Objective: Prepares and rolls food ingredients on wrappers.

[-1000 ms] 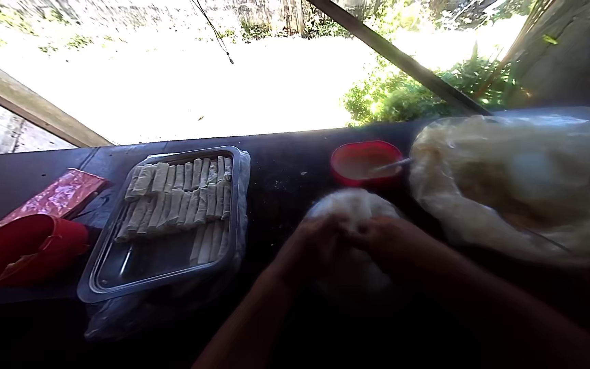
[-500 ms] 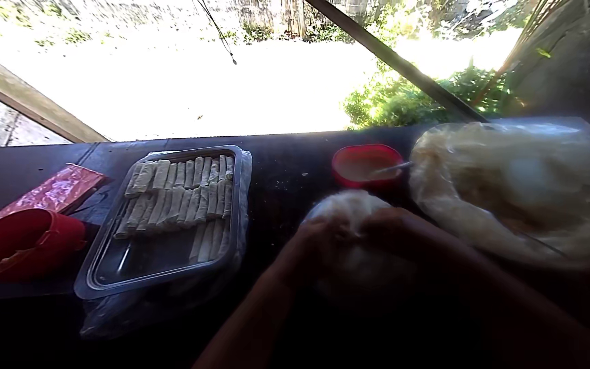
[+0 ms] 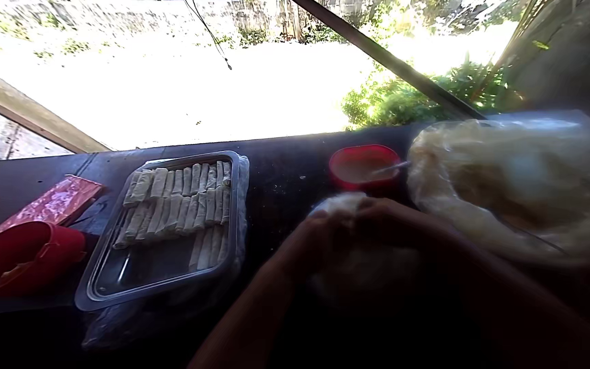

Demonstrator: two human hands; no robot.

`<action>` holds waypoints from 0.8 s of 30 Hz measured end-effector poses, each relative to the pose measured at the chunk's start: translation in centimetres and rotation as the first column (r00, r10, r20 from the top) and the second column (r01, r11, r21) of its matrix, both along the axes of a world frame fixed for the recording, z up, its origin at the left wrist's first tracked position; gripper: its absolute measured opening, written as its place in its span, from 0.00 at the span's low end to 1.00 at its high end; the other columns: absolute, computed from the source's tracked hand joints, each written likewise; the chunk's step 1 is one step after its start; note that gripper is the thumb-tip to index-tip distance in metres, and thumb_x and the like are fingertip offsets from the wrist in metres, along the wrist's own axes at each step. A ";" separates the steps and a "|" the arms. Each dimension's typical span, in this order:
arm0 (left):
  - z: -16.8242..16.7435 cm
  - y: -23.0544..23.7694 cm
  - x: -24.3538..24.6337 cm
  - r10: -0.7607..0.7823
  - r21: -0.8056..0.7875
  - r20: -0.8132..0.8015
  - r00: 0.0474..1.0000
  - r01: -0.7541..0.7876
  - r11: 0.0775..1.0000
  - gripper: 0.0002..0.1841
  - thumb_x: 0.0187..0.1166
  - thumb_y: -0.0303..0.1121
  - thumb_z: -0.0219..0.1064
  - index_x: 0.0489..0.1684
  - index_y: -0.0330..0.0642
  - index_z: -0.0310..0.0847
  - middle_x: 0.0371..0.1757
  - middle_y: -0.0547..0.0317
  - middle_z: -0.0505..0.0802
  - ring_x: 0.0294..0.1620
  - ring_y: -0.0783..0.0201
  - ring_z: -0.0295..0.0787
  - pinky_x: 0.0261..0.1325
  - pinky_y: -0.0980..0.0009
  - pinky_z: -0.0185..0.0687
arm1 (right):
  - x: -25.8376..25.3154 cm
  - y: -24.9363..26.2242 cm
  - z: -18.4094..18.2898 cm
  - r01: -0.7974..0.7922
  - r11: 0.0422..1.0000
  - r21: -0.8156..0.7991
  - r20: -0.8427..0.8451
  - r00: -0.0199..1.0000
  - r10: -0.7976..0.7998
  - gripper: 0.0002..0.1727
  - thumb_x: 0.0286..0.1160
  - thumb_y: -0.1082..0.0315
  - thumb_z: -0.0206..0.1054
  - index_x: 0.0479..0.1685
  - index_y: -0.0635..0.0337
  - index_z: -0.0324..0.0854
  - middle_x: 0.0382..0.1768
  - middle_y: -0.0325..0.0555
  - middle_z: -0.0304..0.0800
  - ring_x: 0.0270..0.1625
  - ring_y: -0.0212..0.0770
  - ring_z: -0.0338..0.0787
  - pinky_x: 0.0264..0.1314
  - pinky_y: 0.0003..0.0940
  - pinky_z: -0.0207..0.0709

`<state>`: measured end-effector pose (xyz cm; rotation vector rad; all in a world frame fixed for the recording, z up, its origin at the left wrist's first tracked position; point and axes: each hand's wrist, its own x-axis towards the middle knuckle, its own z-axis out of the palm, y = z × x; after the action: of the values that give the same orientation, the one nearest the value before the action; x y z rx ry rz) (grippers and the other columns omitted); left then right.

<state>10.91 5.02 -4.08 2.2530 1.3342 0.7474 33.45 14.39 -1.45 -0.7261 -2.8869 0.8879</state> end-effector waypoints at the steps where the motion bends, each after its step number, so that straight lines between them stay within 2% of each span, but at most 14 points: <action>1: 0.0 0.1 0.0 0.000 -0.018 0.015 1.000 0.000 1.000 0.14 0.88 0.35 0.59 0.68 0.51 0.80 0.53 0.70 0.97 0.59 0.71 0.91 0.68 0.67 0.84 | 0.1 -0.1 -0.1 0.006 1.000 0.024 -0.007 1.000 -0.006 0.11 0.84 0.63 0.62 0.48 0.52 0.92 0.51 0.43 0.89 0.57 0.37 0.87 0.65 0.37 0.81; 3: -0.1 0.2 -0.1 0.000 -0.047 0.053 0.999 0.002 0.999 0.14 0.87 0.34 0.59 0.67 0.49 0.80 0.54 0.68 0.97 0.58 0.72 0.92 0.67 0.68 0.85 | 0.3 -0.6 -0.6 0.013 0.996 0.092 -0.044 0.999 -0.009 0.12 0.85 0.61 0.61 0.47 0.51 0.92 0.50 0.42 0.89 0.57 0.37 0.87 0.65 0.37 0.81; 7: -0.7 0.3 -0.3 0.006 -0.073 0.149 0.989 0.005 0.997 0.16 0.85 0.32 0.64 0.69 0.46 0.78 0.53 0.67 0.97 0.54 0.76 0.93 0.64 0.72 0.88 | 0.8 -2.2 -2.0 0.043 0.969 0.241 -0.126 0.992 -0.013 0.18 0.86 0.50 0.61 0.51 0.51 0.91 0.51 0.42 0.90 0.60 0.40 0.87 0.67 0.38 0.81; 10: -1.2 0.3 -0.5 0.037 -0.040 0.213 0.976 -0.030 0.999 0.18 0.81 0.32 0.69 0.67 0.43 0.78 0.48 0.66 0.96 0.47 0.75 0.93 0.56 0.75 0.89 | 0.7 -2.8 -3.2 0.092 0.931 0.354 -0.235 0.972 -0.007 0.16 0.89 0.53 0.59 0.52 0.51 0.90 0.48 0.41 0.94 0.57 0.40 0.91 0.64 0.36 0.84; 14: -1.5 0.3 -0.8 0.035 -0.026 0.192 0.981 -0.031 0.999 0.16 0.83 0.33 0.69 0.67 0.45 0.78 0.47 0.68 0.98 0.49 0.77 0.94 0.59 0.75 0.89 | 0.5 -2.9 -3.1 0.063 0.906 0.419 -0.225 0.974 0.036 0.15 0.92 0.58 0.55 0.52 0.49 0.89 0.47 0.38 0.94 0.55 0.39 0.91 0.61 0.36 0.85; 18: -1.7 0.2 -0.6 0.055 0.016 0.127 0.990 -0.057 0.998 0.18 0.86 0.37 0.65 0.72 0.47 0.76 0.49 0.69 0.97 0.54 0.75 0.92 0.66 0.70 0.85 | 0.2 -2.7 -2.9 0.037 0.901 0.432 -0.180 0.983 0.047 0.15 0.92 0.62 0.54 0.50 0.50 0.89 0.47 0.40 0.94 0.53 0.42 0.92 0.58 0.39 0.86; 21: -1.4 -0.4 -0.8 0.098 0.047 0.098 0.990 -0.103 0.994 0.19 0.89 0.35 0.59 0.77 0.46 0.75 0.61 0.65 0.94 0.63 0.72 0.90 0.72 0.68 0.82 | 0.0 -2.5 -2.5 0.028 0.917 0.397 -0.144 0.989 0.032 0.15 0.90 0.63 0.55 0.51 0.50 0.90 0.47 0.40 0.94 0.53 0.42 0.92 0.58 0.39 0.85; 24: -1.0 -1.2 -1.1 0.158 0.157 0.119 0.980 -0.176 0.972 0.18 0.88 0.31 0.57 0.74 0.46 0.79 0.63 0.62 0.92 0.60 0.69 0.90 0.68 0.68 0.86 | -0.3 -2.1 -1.8 0.009 0.951 0.308 -0.087 0.996 0.019 0.14 0.88 0.62 0.56 0.49 0.52 0.90 0.47 0.42 0.94 0.55 0.43 0.92 0.61 0.41 0.84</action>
<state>9.80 3.79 -5.11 2.2093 1.4725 1.0583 33.17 12.32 -3.21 -0.6304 -2.8506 0.4384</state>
